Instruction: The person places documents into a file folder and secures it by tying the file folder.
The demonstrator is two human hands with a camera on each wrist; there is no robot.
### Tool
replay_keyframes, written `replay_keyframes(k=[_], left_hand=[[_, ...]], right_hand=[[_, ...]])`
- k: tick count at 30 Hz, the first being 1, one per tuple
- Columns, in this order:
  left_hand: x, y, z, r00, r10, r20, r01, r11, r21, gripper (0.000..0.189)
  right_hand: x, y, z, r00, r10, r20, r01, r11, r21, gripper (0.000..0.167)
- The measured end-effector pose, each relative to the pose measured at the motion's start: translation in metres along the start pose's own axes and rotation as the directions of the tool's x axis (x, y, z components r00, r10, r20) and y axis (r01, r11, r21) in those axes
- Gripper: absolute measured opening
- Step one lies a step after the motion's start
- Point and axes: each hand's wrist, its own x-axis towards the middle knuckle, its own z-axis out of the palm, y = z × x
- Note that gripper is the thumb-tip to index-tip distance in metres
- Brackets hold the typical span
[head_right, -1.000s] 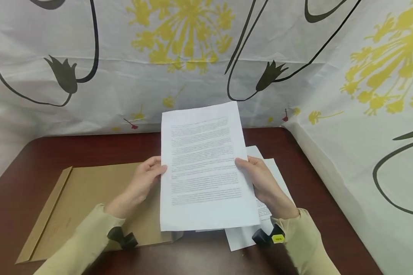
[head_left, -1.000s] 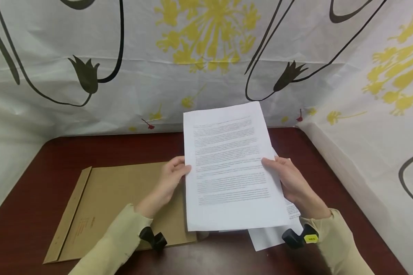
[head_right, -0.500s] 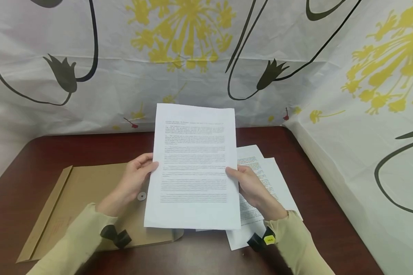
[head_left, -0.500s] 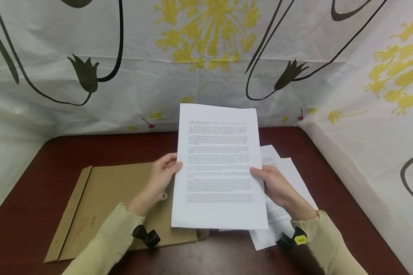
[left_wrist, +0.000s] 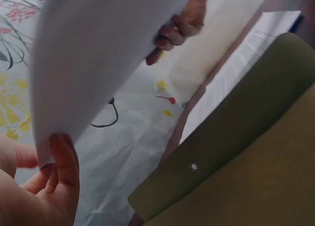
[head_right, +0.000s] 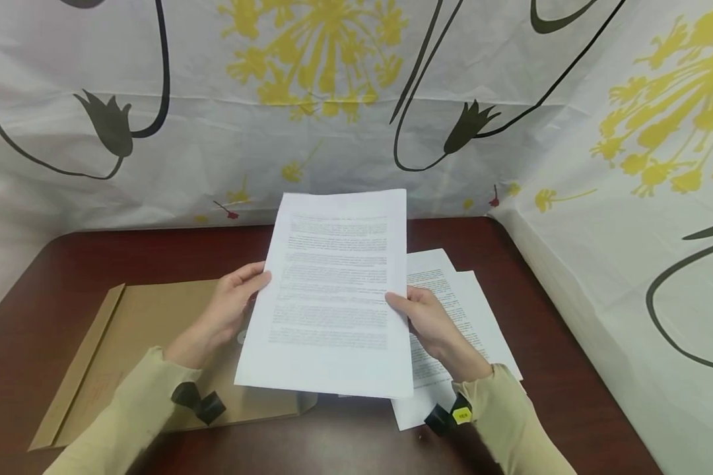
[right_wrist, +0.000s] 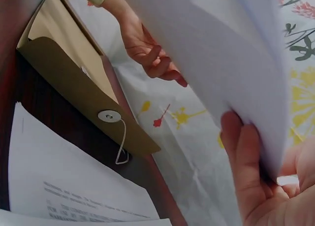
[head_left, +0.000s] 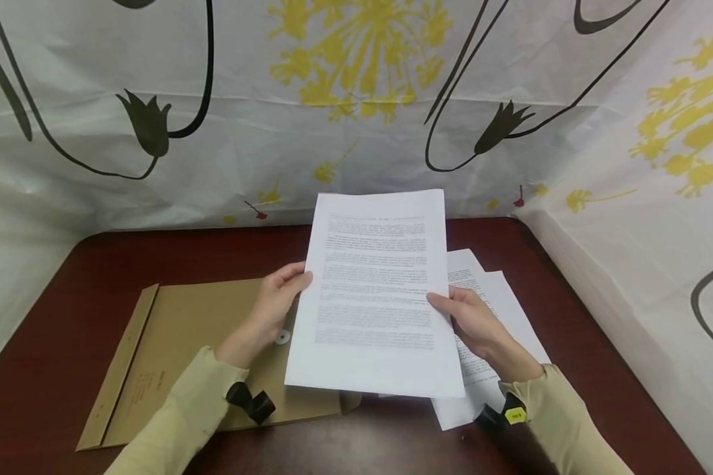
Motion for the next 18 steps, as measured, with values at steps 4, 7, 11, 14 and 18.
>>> replay_keyframes(k=[4, 7, 11, 14, 18], left_hand=[[-0.001, 0.004, -0.002, 0.996, -0.013, 0.091, 0.024, 0.993, -0.118, 0.039], [-0.006, 0.004, -0.006, 0.979, -0.007, 0.205, 0.046, 0.981, -0.186, 0.043], [-0.016, 0.000, -0.010, 0.935, 0.065, 0.348, 0.028, 0.966, -0.256, 0.045], [-0.022, -0.005, -0.010, 0.890, 0.156, 0.428, -0.012, 0.947, -0.321, 0.042], [-0.029, -0.011, -0.002, 0.875, 0.215, 0.435, -0.066, 0.941, -0.331, 0.045]], right_hand=[[0.000, 0.004, 0.001, 0.996, 0.001, -0.091, 0.004, 0.998, 0.059, 0.045], [-0.001, 0.006, 0.001, 0.986, 0.006, -0.170, 0.011, 0.995, 0.098, 0.047], [-0.002, 0.009, 0.002, 0.969, 0.028, -0.245, 0.009, 0.989, 0.146, 0.049], [-0.003, 0.010, 0.006, 0.959, 0.043, -0.281, 0.014, 0.980, 0.197, 0.050], [-0.005, 0.012, 0.014, 0.950, 0.057, -0.307, 0.021, 0.969, 0.248, 0.047]])
